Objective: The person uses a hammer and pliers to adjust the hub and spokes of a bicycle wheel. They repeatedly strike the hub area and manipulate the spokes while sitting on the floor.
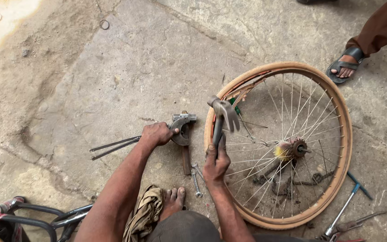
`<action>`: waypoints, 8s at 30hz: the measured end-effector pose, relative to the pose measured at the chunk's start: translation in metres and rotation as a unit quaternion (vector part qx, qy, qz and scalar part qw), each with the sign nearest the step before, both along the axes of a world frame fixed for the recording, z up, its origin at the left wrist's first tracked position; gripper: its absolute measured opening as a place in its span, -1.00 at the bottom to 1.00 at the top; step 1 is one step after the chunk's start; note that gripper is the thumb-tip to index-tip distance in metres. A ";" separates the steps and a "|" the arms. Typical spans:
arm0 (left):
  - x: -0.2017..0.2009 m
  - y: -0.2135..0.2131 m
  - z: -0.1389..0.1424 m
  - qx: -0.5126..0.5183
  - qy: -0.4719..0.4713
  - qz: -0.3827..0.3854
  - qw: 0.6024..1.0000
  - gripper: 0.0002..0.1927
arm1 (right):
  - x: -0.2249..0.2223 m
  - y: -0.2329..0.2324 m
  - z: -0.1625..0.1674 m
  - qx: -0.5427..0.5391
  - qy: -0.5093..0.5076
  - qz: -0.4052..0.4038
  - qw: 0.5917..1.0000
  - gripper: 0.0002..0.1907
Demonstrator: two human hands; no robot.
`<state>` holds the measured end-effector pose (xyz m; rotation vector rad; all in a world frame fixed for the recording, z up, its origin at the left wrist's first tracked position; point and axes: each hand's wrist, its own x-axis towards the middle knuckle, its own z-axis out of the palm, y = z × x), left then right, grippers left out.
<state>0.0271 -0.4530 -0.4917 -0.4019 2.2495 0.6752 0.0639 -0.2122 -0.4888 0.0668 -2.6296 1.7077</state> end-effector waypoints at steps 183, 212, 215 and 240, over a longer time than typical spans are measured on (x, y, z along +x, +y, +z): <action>0.024 0.165 0.293 0.255 0.517 -0.134 0.806 -0.57 | -0.037 0.168 0.323 -0.198 0.024 0.267 0.943 -0.52; 0.026 0.167 0.298 0.255 0.443 -0.120 0.851 -0.61 | -0.038 0.166 0.319 -0.215 0.020 0.259 0.942 -0.51; 0.027 0.167 0.299 0.250 0.449 -0.117 0.850 -0.67 | -0.038 0.165 0.320 -0.227 0.003 0.249 0.941 -0.51; 0.010 0.172 0.267 0.326 0.172 0.007 0.929 -0.43 | -0.064 0.146 0.274 -0.315 -0.061 0.005 0.947 -0.53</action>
